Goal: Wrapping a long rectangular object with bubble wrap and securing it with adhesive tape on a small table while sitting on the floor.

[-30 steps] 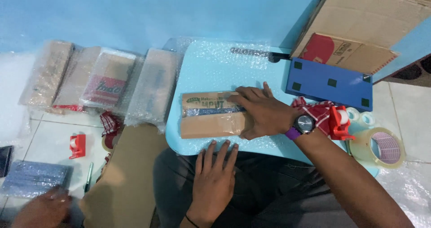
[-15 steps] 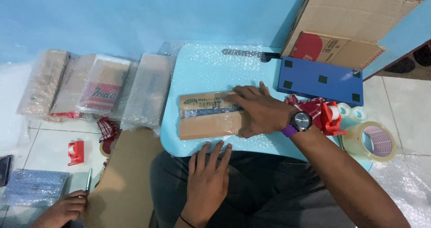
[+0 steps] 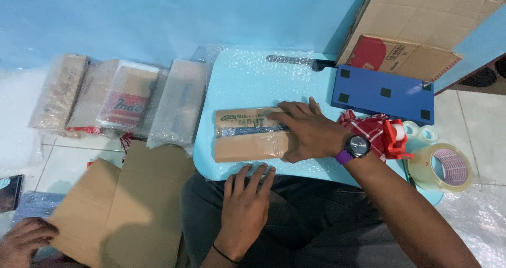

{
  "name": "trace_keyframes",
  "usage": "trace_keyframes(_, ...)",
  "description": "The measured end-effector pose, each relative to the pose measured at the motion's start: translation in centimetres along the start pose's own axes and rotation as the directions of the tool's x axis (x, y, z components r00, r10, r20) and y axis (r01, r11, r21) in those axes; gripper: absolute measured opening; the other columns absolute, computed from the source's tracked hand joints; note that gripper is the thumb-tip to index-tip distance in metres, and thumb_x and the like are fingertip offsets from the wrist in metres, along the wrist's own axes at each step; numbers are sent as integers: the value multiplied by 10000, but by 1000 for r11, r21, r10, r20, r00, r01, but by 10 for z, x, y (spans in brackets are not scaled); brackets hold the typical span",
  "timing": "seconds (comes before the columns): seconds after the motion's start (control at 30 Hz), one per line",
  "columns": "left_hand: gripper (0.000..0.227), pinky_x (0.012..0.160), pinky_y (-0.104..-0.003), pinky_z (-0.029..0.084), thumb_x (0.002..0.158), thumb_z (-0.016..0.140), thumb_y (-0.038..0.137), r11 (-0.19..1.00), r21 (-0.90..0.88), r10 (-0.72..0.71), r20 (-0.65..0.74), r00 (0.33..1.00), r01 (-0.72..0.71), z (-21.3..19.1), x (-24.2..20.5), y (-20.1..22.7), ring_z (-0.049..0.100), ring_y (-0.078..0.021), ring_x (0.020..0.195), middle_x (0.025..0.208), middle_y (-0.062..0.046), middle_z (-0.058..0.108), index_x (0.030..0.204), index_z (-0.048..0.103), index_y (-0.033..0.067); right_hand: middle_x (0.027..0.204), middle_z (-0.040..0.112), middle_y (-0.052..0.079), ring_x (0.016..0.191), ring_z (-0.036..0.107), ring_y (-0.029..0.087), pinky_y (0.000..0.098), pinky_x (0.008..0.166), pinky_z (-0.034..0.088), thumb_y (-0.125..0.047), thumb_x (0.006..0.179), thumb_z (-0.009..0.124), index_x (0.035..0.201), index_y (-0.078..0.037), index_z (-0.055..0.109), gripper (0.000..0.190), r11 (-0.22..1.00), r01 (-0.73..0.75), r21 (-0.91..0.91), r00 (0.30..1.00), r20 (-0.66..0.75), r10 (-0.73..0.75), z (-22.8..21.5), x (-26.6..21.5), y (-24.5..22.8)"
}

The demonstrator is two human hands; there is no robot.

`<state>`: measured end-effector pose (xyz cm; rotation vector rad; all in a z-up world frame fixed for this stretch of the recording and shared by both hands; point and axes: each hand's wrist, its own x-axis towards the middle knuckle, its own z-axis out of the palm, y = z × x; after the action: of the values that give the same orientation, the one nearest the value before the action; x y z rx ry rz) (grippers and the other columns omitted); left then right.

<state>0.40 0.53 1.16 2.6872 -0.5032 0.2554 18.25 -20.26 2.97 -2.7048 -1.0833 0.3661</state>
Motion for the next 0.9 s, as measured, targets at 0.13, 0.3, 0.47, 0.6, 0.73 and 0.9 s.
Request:
trace_keyframes(0.13, 435, 1015, -532, 377, 880, 676, 103, 1000, -10, 27, -32, 999, -27, -2, 5, -6, 504, -357, 1263, 1362, -82, 620, 1312, 661, 59, 1602, 308, 147, 1484, 247, 415, 750, 1171, 73, -579, 585, 948, 1558, -253, 316, 1205, 1000, -1, 2, 1000, -6, 1, 0, -2, 0)
trace_keyframes(0.3, 306, 930, -435, 422, 826, 696, 111, 996, 52, 83, -114, 990, -78, -3, 16, -17, 570, -263, 1102, 1187, -3, 697, 1128, 744, 113, 1655, 263, 131, 1539, 154, 383, 693, 1198, 46, -608, 620, 922, 1563, -249, 361, 1155, 1000, 2, 30, 1000, -24, -2, -2, -8, -2)
trace_keyframes(0.47, 238, 930, -441, 389, 840, 721, 122, 988, 116, 124, -216, 968, -101, -12, 31, -17, 584, -241, 1046, 1103, -27, 694, 1078, 729, 119, 1649, 306, 102, 1535, 177, 393, 730, 1187, 91, -709, 679, 822, 1515, -233, 438, 1035, 997, 9, 77, 989, -147, 2, 0, -27, -14)
trace_keyframes(0.6, 120, 982, -457, 382, 995, 617, 172, 983, 156, 130, -239, 962, -94, -18, 43, -19, 588, -274, 1170, 1184, -76, 651, 1090, 677, 128, 1592, 400, 177, 1506, 261, 420, 735, 1187, 60, -639, 767, 773, 1461, -173, 513, 876, 984, 39, 172, 990, -141, -14, -19, -48, -40)
trace_keyframes(0.73, 95, 994, -492, 417, 996, 660, 169, 980, 186, 97, -167, 981, -65, -14, 53, -26, 640, -317, 1159, 1127, -86, 683, 1087, 668, 144, 1522, 522, 162, 1459, 402, 407, 745, 1188, 164, -374, 927, 697, 1324, -146, 645, 460, 988, -13, 152, 994, -104, 29, -20, -52, -40)
trace_keyframes(0.9, 80, 967, -470, 426, 1008, 659, 192, 974, 206, 123, -146, 982, -92, -4, 60, -40, 636, -284, 1105, 1084, -56, 671, 1075, 683, 156, 1508, 552, 163, 1446, 444, 387, 705, 1210, 185, -252, 950, 649, 1057, -103, 741, 205, 975, -77, 210, 990, -102, 100, -26, -51, -44)
